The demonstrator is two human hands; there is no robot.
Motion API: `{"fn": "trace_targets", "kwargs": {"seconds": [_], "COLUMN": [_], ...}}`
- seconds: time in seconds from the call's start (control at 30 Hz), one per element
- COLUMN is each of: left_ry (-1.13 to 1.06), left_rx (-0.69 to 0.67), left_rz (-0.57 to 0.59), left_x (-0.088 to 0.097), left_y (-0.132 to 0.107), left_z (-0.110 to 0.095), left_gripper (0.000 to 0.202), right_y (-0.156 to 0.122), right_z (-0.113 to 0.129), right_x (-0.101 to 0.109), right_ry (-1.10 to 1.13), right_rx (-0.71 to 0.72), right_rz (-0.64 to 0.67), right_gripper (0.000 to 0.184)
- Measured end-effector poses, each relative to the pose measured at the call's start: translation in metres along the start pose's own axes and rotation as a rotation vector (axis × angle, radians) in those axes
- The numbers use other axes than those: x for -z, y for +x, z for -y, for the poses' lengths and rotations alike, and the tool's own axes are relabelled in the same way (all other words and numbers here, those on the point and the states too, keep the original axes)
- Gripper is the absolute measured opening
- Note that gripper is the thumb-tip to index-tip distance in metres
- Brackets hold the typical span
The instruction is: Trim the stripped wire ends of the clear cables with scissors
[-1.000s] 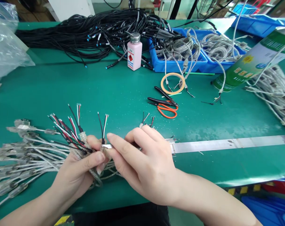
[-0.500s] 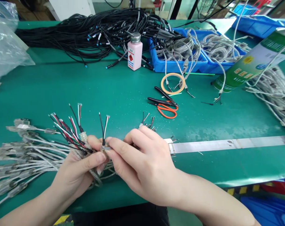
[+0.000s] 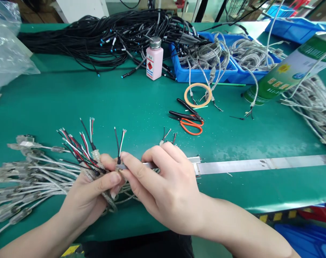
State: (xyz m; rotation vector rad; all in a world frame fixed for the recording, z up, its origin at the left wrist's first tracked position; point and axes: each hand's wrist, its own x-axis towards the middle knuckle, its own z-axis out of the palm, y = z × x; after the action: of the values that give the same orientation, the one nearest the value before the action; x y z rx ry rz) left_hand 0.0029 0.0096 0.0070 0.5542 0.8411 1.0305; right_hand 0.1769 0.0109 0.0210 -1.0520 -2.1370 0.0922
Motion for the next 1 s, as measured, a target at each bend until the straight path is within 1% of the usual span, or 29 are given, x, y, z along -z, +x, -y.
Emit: {"fn": "trace_targets", "kwargs": {"seconds": [0.17, 0.3, 0.6, 0.8, 0.9, 1.0], "left_ry": [-0.001, 0.009, 0.013, 0.027, 0.025, 0.027], "left_rx": [-0.001, 0.007, 0.034, 0.037, 0.027, 0.027], "left_rz": [-0.06, -0.086, -0.051, -0.033, -0.011, -0.02], "left_x": [-0.0011, 0.0, -0.0004, -0.0009, -0.0009, -0.0011], "left_y": [0.0003, 0.0004, 0.0005, 0.0002, -0.0004, -0.001], "left_z": [-0.0012, 0.0003, -0.0014, -0.0004, 0.0002, 0.0004], "left_gripper": [0.02, 0.021, 0.021, 0.021, 0.02, 0.021], "right_y": [0.0003, 0.0007, 0.003, 0.0018, 0.0011, 0.0005], "right_z": [-0.0004, -0.001, -0.0003, 0.0008, 0.001, 0.0009], "right_x": [0.0016, 0.0032, 0.0052, 0.0058, 0.0048, 0.0035], "right_ry": [0.061, 0.086, 0.158, 0.132, 0.115, 0.077], "right_rx": [-0.016, -0.016, -0.018, -0.019, -0.012, -0.005], "right_rz": [0.033, 0.043, 0.08, 0.099, 0.084, 0.067], "right_gripper": [0.024, 0.022, 0.019, 0.019, 0.019, 0.02]}}
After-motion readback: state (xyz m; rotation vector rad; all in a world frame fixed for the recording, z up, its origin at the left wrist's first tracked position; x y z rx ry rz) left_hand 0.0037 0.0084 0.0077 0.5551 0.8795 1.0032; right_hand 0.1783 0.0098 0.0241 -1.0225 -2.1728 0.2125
